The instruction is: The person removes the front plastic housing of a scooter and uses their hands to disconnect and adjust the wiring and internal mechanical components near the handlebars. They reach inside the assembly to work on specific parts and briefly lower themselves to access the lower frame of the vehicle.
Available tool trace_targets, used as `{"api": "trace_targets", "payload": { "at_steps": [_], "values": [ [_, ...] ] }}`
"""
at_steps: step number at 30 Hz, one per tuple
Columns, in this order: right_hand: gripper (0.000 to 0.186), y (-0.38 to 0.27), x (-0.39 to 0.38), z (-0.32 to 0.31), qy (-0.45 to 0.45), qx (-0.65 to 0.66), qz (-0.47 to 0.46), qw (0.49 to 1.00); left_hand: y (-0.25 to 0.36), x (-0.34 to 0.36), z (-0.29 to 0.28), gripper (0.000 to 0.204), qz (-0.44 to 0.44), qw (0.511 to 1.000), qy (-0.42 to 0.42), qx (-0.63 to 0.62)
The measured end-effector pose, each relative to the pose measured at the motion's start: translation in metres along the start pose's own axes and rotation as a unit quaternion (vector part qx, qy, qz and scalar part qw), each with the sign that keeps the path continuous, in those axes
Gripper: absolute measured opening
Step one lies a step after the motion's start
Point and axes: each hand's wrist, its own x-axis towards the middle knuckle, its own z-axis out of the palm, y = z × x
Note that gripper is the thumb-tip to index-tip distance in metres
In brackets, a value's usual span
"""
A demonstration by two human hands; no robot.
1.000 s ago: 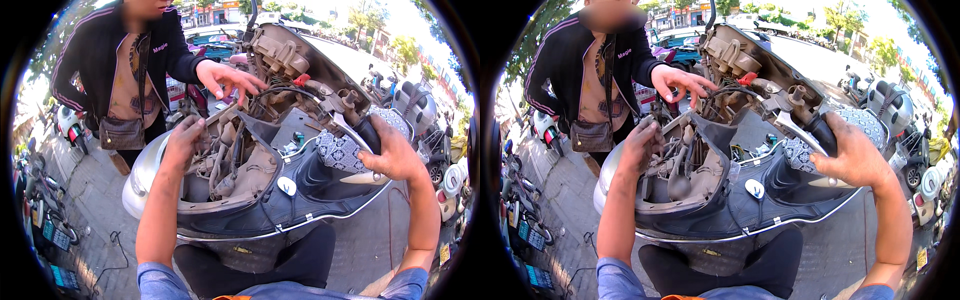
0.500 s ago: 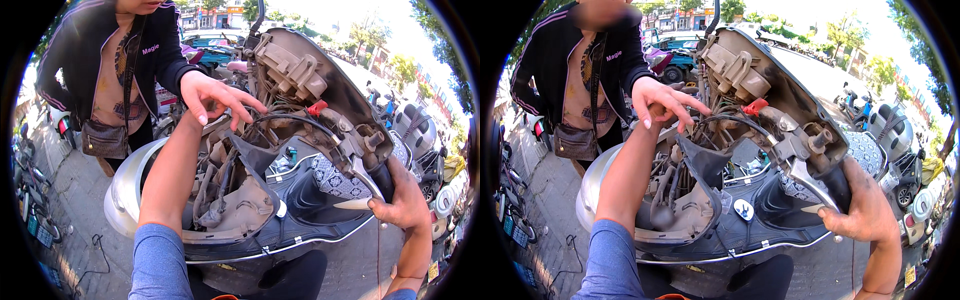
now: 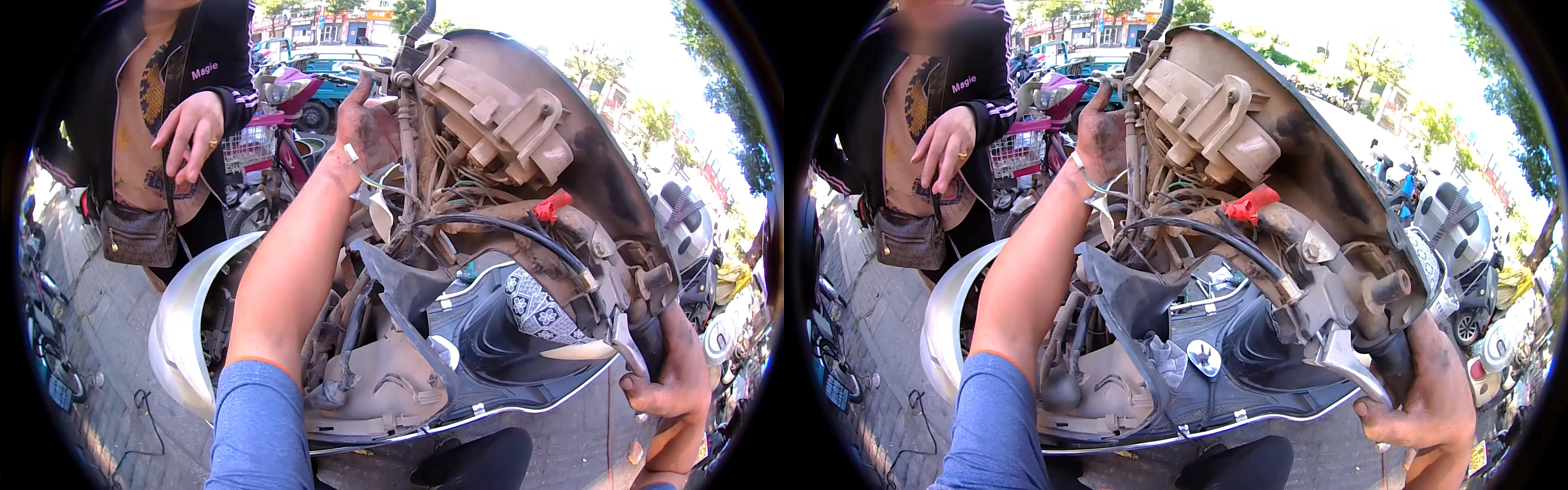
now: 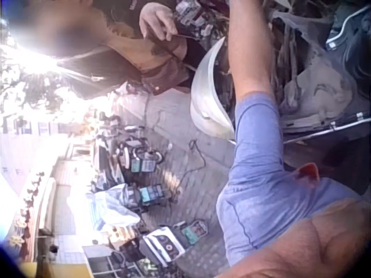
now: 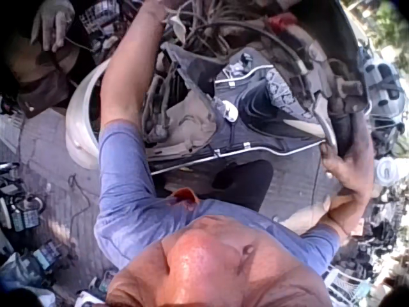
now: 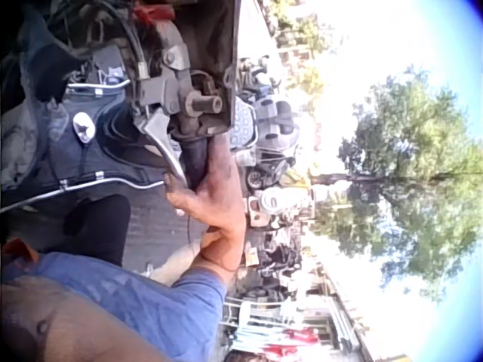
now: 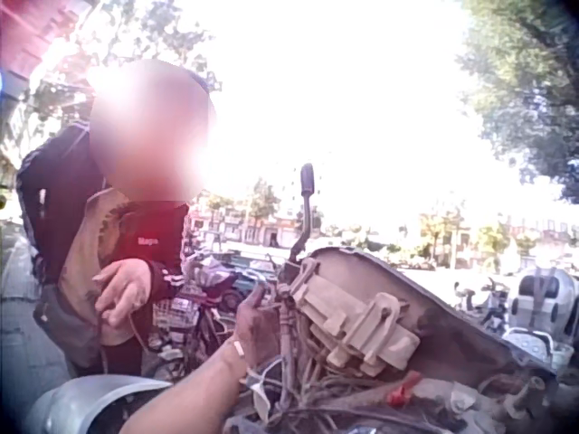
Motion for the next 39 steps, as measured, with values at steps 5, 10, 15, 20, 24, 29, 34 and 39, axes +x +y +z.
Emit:
{"api": "trace_targets", "payload": {
  "at_steps": [5,10,15,20,24,29,34,39],
  "values": [
    [0.102,0.015,0.001,0.003,0.017,-0.021,-0.045,0.999,-0.020,0.002,0.027,0.114,0.130,0.964,0.165,0.162],
    [0.110,0.020,0.001,0.000,-0.024,0.006,-0.024,0.999,0.007,0.013,-0.011,0.121,-0.006,0.996,-0.088,-0.019],
    [0.107,0.022,0.001,-0.003,-0.015,-0.069,-0.064,0.995,-0.007,0.011,0.001,0.121,0.076,0.989,0.055,0.110],
    [0.102,0.035,0.002,-0.007,0.007,-0.172,-0.182,0.968,-0.026,0.009,0.038,0.115,0.111,0.950,0.208,0.203],
    [0.100,0.014,0.005,-0.002,-0.020,-0.133,-0.100,0.986,0.008,-0.027,0.025,0.104,0.072,0.918,0.262,0.288],
    [0.102,0.021,0.003,-0.007,-0.012,-0.152,-0.114,0.982,-0.030,-0.128,0.065,0.039,0.178,0.751,0.481,0.416],
    [0.098,0.031,-0.001,-0.007,0.003,-0.152,-0.140,0.978,-0.109,-0.234,0.148,0.021,0.051,0.692,0.442,0.568],
    [0.082,0.014,-0.001,0.000,0.008,-0.131,-0.125,0.983,-0.147,-0.253,0.186,0.044,-0.072,0.669,0.351,0.651]
  ]
}}
